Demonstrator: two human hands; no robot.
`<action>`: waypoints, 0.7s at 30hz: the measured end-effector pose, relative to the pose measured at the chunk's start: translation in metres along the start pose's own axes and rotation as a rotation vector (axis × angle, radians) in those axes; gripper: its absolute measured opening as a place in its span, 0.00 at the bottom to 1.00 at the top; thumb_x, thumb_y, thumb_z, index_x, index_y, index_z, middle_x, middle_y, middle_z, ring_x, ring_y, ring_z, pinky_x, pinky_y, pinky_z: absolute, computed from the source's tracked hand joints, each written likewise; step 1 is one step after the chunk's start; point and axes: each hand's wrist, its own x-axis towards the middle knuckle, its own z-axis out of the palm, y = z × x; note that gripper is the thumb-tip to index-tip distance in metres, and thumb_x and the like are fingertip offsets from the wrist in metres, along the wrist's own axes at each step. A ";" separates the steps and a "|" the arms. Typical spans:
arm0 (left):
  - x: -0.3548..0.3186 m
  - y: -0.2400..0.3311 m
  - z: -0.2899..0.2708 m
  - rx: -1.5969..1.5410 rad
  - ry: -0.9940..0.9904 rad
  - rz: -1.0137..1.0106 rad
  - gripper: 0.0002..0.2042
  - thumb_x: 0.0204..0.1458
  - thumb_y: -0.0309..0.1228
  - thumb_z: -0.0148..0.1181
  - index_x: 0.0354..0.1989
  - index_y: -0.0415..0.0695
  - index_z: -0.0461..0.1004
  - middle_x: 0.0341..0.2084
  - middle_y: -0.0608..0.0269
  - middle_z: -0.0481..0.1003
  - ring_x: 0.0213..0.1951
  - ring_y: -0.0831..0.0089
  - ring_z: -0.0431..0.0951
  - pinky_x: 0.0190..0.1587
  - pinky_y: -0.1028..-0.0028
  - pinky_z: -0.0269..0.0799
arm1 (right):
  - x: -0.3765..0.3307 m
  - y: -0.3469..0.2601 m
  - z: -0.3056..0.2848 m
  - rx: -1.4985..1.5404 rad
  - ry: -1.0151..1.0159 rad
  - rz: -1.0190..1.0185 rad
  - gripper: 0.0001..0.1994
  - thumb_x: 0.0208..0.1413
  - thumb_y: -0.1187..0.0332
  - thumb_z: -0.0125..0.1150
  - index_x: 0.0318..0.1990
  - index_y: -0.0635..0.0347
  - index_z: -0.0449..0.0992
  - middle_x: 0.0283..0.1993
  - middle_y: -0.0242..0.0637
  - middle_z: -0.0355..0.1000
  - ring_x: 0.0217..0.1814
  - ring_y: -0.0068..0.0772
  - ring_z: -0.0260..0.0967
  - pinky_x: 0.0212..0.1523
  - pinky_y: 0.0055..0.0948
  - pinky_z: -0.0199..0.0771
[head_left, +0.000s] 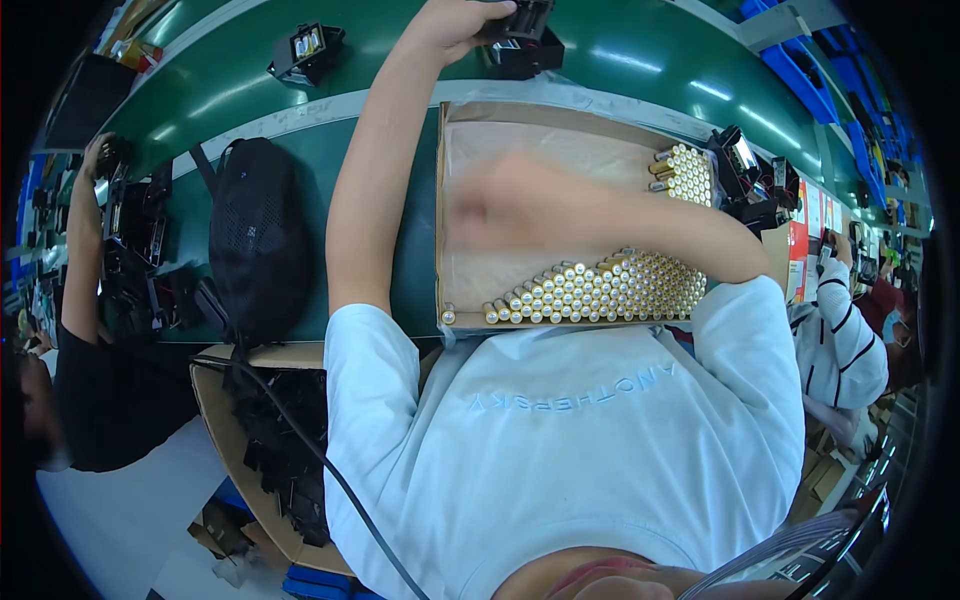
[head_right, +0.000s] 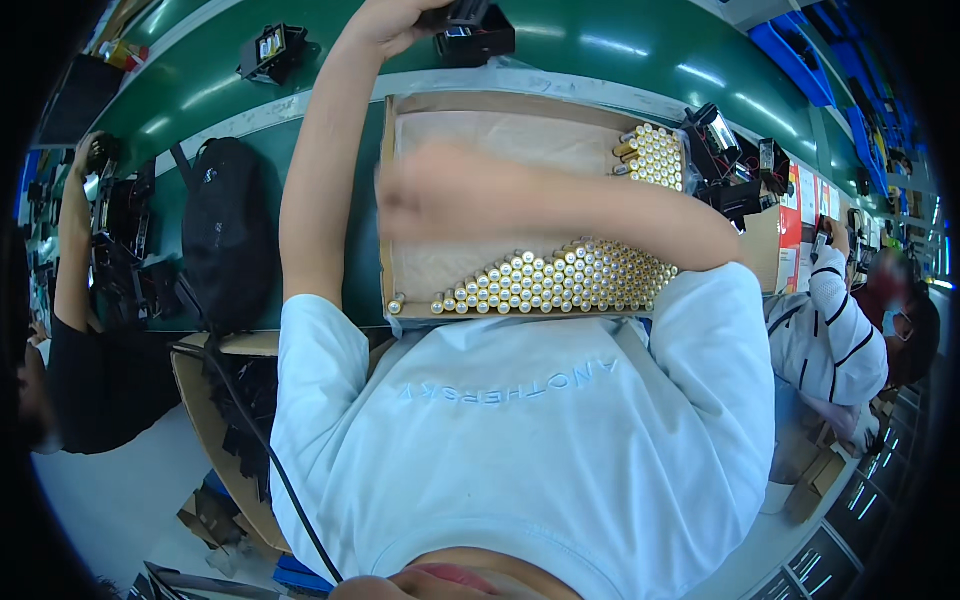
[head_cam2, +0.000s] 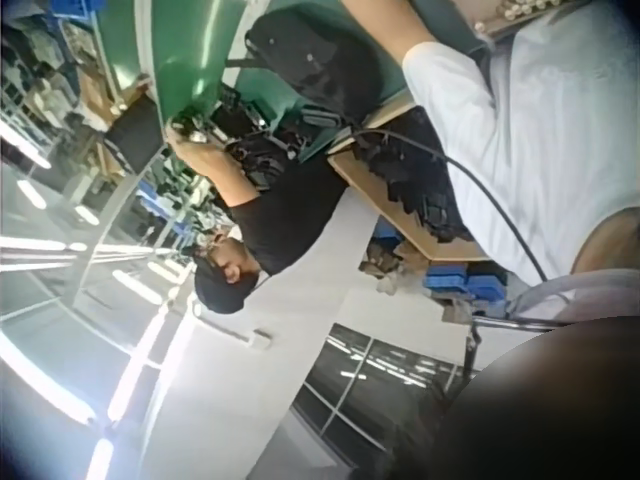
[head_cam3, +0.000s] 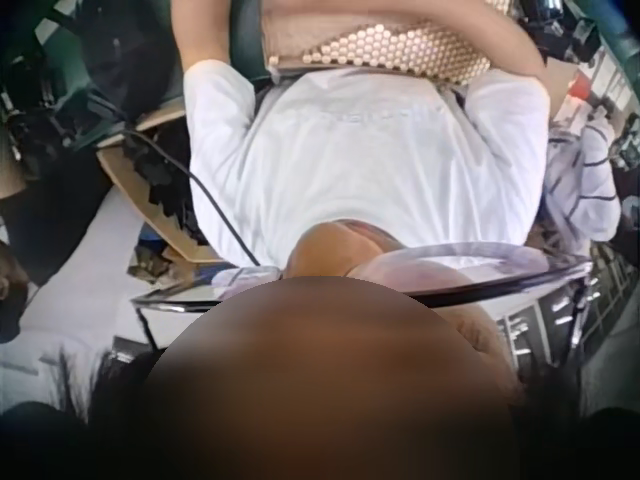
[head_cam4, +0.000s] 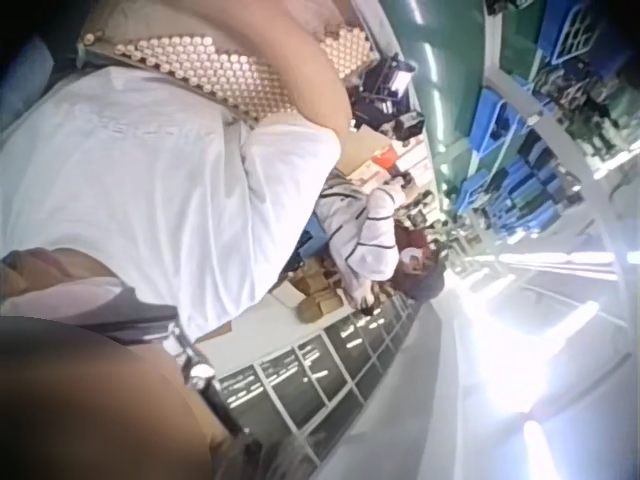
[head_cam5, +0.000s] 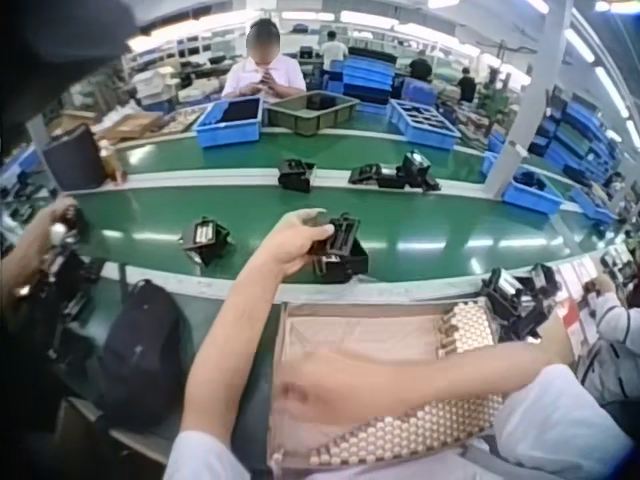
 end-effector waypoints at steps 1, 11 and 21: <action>-0.002 0.002 0.003 0.020 -0.012 -0.001 0.19 0.55 0.24 0.56 0.54 0.35 0.64 0.43 0.46 0.71 0.39 0.61 0.76 0.40 0.64 0.76 | -0.003 0.001 0.024 0.037 -0.240 -0.056 0.10 0.54 0.65 0.58 0.31 0.64 0.78 0.28 0.41 0.75 0.27 0.41 0.69 0.34 0.36 0.72; -0.020 0.007 0.006 0.171 -0.152 0.072 0.21 0.53 0.19 0.57 0.55 0.28 0.62 0.41 0.43 0.72 0.37 0.61 0.80 0.40 0.66 0.82 | 0.007 0.014 0.072 0.250 -0.504 -0.080 0.11 0.55 0.67 0.59 0.39 0.65 0.81 0.30 0.41 0.78 0.28 0.40 0.72 0.35 0.34 0.74; -0.021 0.008 0.013 0.234 -0.104 0.090 0.19 0.56 0.22 0.56 0.55 0.32 0.63 0.42 0.45 0.73 0.38 0.62 0.80 0.40 0.68 0.81 | 0.005 0.035 0.047 0.237 -0.285 0.054 0.09 0.51 0.69 0.58 0.36 0.62 0.82 0.30 0.37 0.79 0.26 0.33 0.71 0.33 0.31 0.73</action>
